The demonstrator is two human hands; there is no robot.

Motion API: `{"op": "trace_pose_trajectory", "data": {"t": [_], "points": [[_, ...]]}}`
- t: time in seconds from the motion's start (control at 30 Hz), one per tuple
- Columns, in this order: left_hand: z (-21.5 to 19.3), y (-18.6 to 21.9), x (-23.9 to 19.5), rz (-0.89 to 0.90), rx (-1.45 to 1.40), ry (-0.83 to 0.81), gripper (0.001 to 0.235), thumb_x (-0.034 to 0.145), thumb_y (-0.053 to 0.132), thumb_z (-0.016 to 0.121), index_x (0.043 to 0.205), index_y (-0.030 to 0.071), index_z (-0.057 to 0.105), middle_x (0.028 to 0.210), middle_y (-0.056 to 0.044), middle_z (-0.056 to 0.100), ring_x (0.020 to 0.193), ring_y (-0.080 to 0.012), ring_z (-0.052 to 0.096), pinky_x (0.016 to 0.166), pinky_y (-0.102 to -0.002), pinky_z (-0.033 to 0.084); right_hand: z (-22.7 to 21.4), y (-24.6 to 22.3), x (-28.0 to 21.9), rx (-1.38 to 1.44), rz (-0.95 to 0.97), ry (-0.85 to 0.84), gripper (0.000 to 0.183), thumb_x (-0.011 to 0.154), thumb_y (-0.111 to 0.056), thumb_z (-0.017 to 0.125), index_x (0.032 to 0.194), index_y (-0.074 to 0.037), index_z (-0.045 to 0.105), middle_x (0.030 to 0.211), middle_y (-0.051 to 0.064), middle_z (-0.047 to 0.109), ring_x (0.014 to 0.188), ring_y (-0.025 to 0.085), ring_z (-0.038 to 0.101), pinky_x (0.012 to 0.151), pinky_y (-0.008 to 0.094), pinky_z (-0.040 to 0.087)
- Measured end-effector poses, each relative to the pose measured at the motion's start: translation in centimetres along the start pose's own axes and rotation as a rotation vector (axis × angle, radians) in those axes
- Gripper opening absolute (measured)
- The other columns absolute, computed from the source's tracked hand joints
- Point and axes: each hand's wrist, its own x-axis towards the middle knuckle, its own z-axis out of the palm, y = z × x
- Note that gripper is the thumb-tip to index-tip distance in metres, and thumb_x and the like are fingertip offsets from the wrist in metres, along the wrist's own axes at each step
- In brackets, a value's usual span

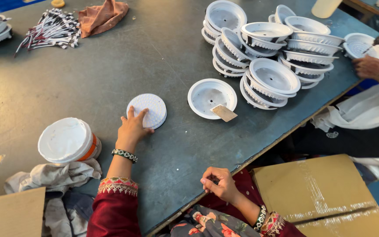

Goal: The person applies a white paste to the interior of white plastic housings and to the back of circular LED modules using a small spatula. They repeatedly dip the spatula into a container, spread the paste, and place the treated items on the table.

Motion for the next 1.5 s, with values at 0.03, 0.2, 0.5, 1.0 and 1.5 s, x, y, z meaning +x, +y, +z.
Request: {"op": "trace_pose_trajectory", "data": {"t": [0.03, 0.2, 0.5, 1.0, 1.5], "points": [[0.3, -0.1, 0.1, 0.009, -0.013, 0.025, 0.095, 0.068, 0.039, 0.093, 0.15, 0.043, 0.045, 0.17, -0.011, 0.018, 0.146, -0.0522, 0.031, 0.106, -0.055, 0.048, 0.0, -0.1, 0.0, 0.009, -0.016, -0.022, 0.015, 0.096, -0.01, 0.069, 0.084, -0.001, 0.067, 0.07, 0.006, 0.069, 0.06, 0.01, 0.067, 0.053, 0.023, 0.054], [0.4, 0.3, 0.4, 0.012, -0.018, 0.073, 0.099, 0.063, 0.034, 0.094, 0.149, 0.037, 0.047, 0.167, -0.014, 0.023, 0.143, -0.0502, 0.037, 0.101, -0.055, 0.051, -0.8, -1.1, 0.0, 0.066, 0.023, -0.092, 0.012, 0.096, -0.008, 0.068, 0.087, -0.001, 0.066, 0.073, 0.005, 0.069, 0.063, 0.01, 0.066, 0.056, 0.023, 0.053], [5.2, 10.0, 5.5, 0.308, -0.502, 0.111, 0.066, 0.091, 0.051, 0.07, 0.141, 0.011, 0.055, 0.137, -0.017, 0.059, 0.115, -0.0359, 0.066, 0.093, -0.047, 0.054, -10.5, -7.0, 7.3, -1.126, -0.578, 0.366, 0.041, 0.081, -0.007, 0.076, 0.121, -0.009, 0.068, 0.128, 0.009, 0.065, 0.118, 0.031, 0.058, 0.1, 0.043, 0.047], [9.8, 9.6, 5.5, 0.23, -0.777, -0.167, 0.053, 0.089, 0.034, 0.068, 0.128, 0.001, 0.054, 0.101, -0.015, 0.073, 0.083, -0.0239, 0.074, 0.07, -0.038, 0.061, -13.2, -8.8, 9.8, -1.312, -0.632, -0.018, 0.025, 0.083, -0.006, 0.075, 0.106, -0.016, 0.074, 0.11, -0.002, 0.071, 0.112, 0.019, 0.063, 0.1, 0.04, 0.039], [5.3, -0.2, -9.7, -0.001, -1.126, -0.484, 0.073, 0.09, 0.055, 0.061, 0.147, 0.013, 0.044, 0.091, -0.017, 0.072, 0.074, -0.0259, 0.074, 0.062, -0.034, 0.064, -3.8, -10.7, 3.4, -1.182, -0.572, -0.148, 0.022, 0.085, -0.007, 0.074, 0.106, -0.014, 0.075, 0.097, 0.0, 0.068, 0.095, 0.019, 0.065, 0.09, 0.04, 0.04]]}}
